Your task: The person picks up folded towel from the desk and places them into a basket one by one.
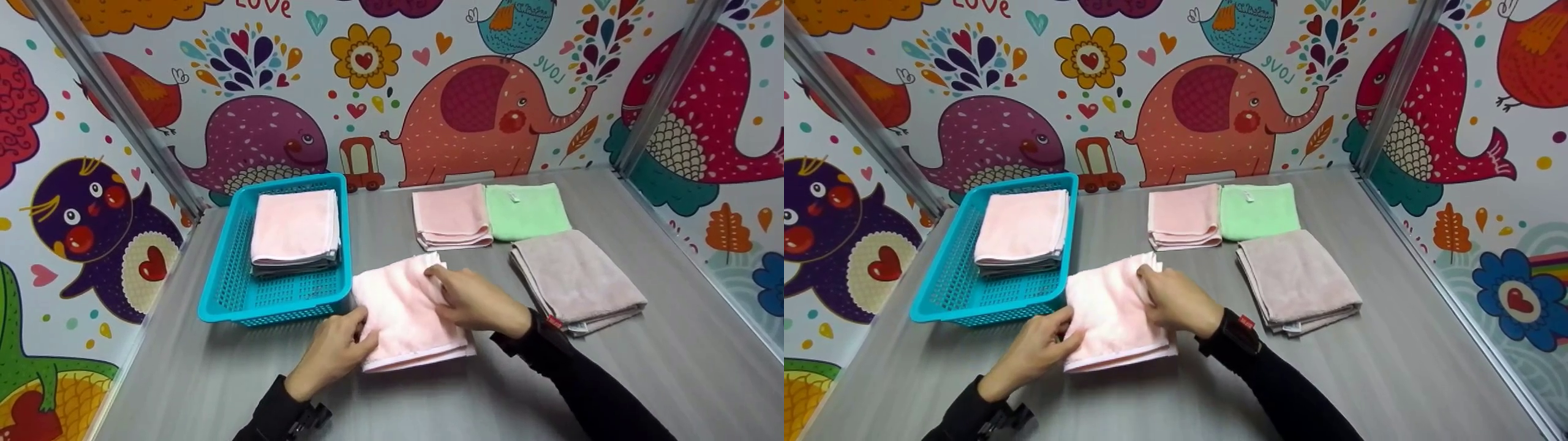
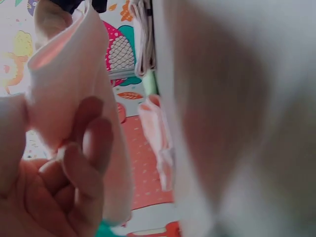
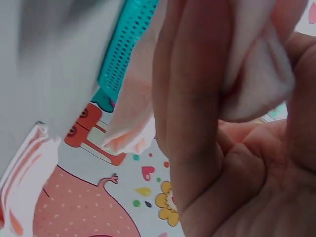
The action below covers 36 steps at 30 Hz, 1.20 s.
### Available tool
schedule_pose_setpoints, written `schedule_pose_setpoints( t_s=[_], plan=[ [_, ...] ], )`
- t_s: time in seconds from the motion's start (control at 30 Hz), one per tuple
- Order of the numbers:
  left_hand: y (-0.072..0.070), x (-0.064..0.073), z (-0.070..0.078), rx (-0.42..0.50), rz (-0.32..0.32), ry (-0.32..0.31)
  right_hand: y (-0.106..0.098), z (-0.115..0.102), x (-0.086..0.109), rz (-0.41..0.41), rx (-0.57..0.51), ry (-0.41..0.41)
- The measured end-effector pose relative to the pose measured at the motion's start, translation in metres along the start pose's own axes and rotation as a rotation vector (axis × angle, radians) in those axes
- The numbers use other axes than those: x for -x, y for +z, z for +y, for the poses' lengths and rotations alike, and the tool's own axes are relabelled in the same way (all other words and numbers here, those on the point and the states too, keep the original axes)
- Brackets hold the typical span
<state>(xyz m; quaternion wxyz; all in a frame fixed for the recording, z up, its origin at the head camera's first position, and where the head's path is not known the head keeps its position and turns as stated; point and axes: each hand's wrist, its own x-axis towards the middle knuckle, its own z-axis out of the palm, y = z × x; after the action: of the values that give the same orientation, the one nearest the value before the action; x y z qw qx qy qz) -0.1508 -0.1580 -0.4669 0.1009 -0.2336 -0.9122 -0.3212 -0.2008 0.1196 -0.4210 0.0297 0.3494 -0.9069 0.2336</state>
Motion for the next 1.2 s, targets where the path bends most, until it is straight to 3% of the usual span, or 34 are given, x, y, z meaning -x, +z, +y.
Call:
schedule_pose_setpoints(
  t_s=[0.33, 0.53, 0.8, 1.03, 1.2],
  plan=[
    [-0.027, -0.021, 0.016, -0.054, 0.061, 0.086, -0.024, -0.004, 0.001, 0.092, -0.008, -0.002],
    [-0.044, -0.034, 0.008, -0.069, 0.125, 0.088, -0.030, -0.005, -0.017, 0.151, -0.112, 0.040],
    [-0.071, -0.047, -0.027, 0.002, 0.244, -0.034, -0.016, -0.008, -0.076, 0.186, -0.236, 0.034],
    [-0.091, -0.063, -0.063, 0.006, 0.379, -0.169, -0.002, -0.012, -0.138, 0.213, -0.243, 0.002],
    [-0.102, -0.070, -0.086, -0.055, 0.454, -0.171, 0.014, -0.018, -0.179, 0.205, -0.273, -0.035]
  ],
)
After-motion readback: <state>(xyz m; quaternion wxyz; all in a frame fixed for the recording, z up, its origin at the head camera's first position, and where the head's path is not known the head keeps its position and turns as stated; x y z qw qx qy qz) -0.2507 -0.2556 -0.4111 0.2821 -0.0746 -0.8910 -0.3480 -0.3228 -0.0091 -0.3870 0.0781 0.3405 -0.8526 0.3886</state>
